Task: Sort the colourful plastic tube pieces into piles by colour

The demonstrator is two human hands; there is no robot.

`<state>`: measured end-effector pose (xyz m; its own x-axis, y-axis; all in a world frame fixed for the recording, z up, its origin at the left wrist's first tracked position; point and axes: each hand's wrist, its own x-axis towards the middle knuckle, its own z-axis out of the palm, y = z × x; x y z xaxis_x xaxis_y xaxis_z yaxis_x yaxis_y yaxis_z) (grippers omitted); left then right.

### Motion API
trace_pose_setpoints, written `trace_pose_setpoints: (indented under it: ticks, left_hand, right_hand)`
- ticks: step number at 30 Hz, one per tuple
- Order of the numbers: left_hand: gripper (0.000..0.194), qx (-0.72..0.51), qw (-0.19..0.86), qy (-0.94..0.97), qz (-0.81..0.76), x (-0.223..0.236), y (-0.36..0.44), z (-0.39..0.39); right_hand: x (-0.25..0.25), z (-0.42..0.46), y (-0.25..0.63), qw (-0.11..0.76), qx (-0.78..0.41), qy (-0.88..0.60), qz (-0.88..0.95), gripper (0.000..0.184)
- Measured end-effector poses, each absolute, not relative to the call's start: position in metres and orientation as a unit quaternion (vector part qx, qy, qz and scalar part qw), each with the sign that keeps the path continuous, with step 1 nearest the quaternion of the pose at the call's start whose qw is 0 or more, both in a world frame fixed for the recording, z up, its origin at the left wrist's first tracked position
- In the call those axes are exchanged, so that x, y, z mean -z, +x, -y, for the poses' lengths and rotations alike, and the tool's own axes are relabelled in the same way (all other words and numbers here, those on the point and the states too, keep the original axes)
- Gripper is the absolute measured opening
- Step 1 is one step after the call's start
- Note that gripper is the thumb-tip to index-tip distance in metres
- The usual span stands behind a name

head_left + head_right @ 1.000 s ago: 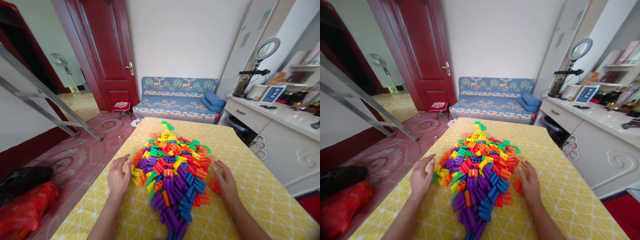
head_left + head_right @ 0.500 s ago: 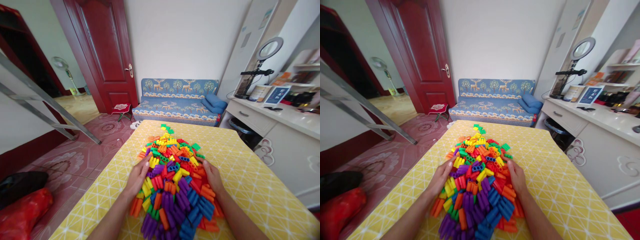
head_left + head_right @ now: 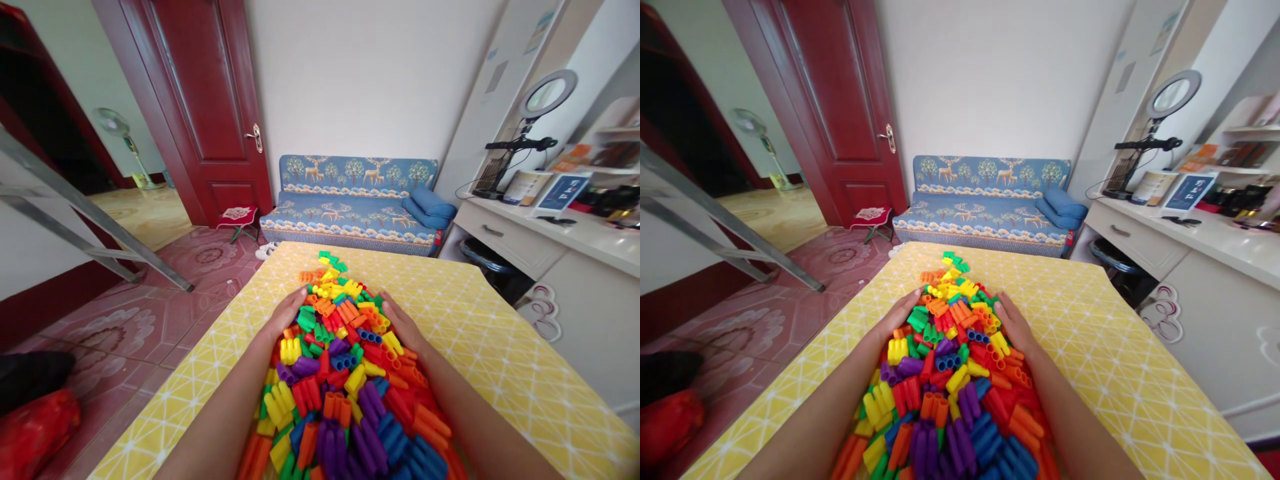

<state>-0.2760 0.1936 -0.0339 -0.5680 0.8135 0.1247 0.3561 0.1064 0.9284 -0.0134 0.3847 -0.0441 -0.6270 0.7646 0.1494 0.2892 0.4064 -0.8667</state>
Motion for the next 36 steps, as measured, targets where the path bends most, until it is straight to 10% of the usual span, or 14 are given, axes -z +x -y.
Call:
trace_pose_setpoints:
  ticks: [10, 19, 36]
  left_hand:
    - [0.050, -0.555, 0.084, 0.364, -0.743, 0.042, -0.277, -0.186]
    - [0.053, -0.487, 0.109, 0.435, -0.750, 0.040, -0.273, -0.182]
    - [0.067, -0.501, 0.167, 0.368, -0.765, 0.029, -0.305, -0.252]
  right_hand:
    - [-0.014, -0.428, -0.109, 0.262, -0.163, -0.292, 0.905, 0.043]
    - [-0.011, -0.430, -0.279, 0.050, -0.178, -0.281, 0.942, 0.083]
    - [-0.014, -0.454, -0.150, -0.002, -0.295, -0.173, 0.940, 0.061]
